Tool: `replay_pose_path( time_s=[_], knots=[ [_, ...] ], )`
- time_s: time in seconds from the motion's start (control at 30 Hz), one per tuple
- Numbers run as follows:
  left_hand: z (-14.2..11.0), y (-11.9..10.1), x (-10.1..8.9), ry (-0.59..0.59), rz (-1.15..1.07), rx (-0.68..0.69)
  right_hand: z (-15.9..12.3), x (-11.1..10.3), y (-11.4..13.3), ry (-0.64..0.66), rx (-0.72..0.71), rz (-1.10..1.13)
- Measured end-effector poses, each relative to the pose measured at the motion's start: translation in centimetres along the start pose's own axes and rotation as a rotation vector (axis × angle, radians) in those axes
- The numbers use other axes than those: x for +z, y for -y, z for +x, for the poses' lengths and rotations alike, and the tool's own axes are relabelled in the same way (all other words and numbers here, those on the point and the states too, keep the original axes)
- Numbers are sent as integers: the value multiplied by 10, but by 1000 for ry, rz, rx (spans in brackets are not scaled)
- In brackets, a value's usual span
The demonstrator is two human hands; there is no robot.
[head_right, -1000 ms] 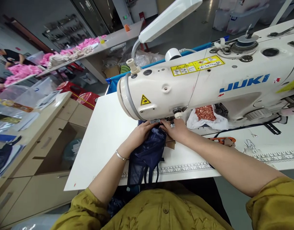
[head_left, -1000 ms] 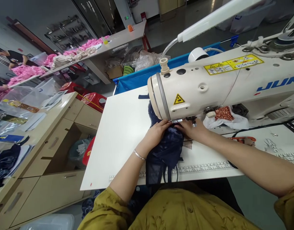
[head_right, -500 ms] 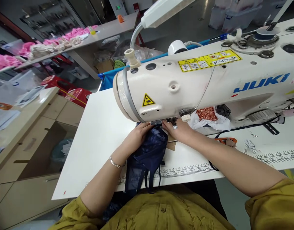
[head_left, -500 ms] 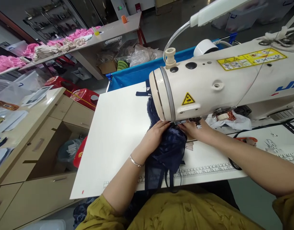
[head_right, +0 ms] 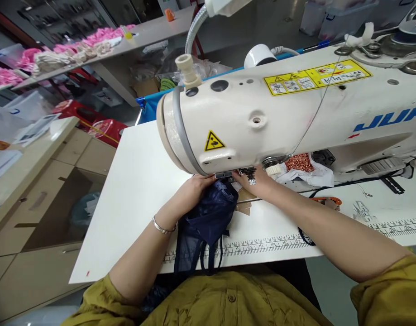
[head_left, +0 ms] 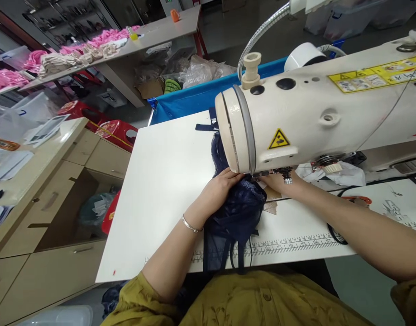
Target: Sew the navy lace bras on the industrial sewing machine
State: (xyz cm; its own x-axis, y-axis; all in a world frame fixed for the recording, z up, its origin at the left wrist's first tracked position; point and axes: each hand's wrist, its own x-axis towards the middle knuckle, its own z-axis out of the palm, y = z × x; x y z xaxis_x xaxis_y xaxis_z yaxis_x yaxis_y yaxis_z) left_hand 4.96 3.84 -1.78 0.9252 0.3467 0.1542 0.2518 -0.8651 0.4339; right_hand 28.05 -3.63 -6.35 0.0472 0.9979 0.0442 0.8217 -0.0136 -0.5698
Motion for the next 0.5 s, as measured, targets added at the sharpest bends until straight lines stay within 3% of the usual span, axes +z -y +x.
replay_pose_path(
  time_s=[0.13,0.37,0.5],
  knots=[
    [0,1,-1,4,-6,7,1,9,0,-64,72,31],
    [3,-8,-4,13,61,-104,5,9,-1,-38,97,20],
    [2,-5,-5,-91,15,-96,11,12,3,19,88,-9]
  ],
)
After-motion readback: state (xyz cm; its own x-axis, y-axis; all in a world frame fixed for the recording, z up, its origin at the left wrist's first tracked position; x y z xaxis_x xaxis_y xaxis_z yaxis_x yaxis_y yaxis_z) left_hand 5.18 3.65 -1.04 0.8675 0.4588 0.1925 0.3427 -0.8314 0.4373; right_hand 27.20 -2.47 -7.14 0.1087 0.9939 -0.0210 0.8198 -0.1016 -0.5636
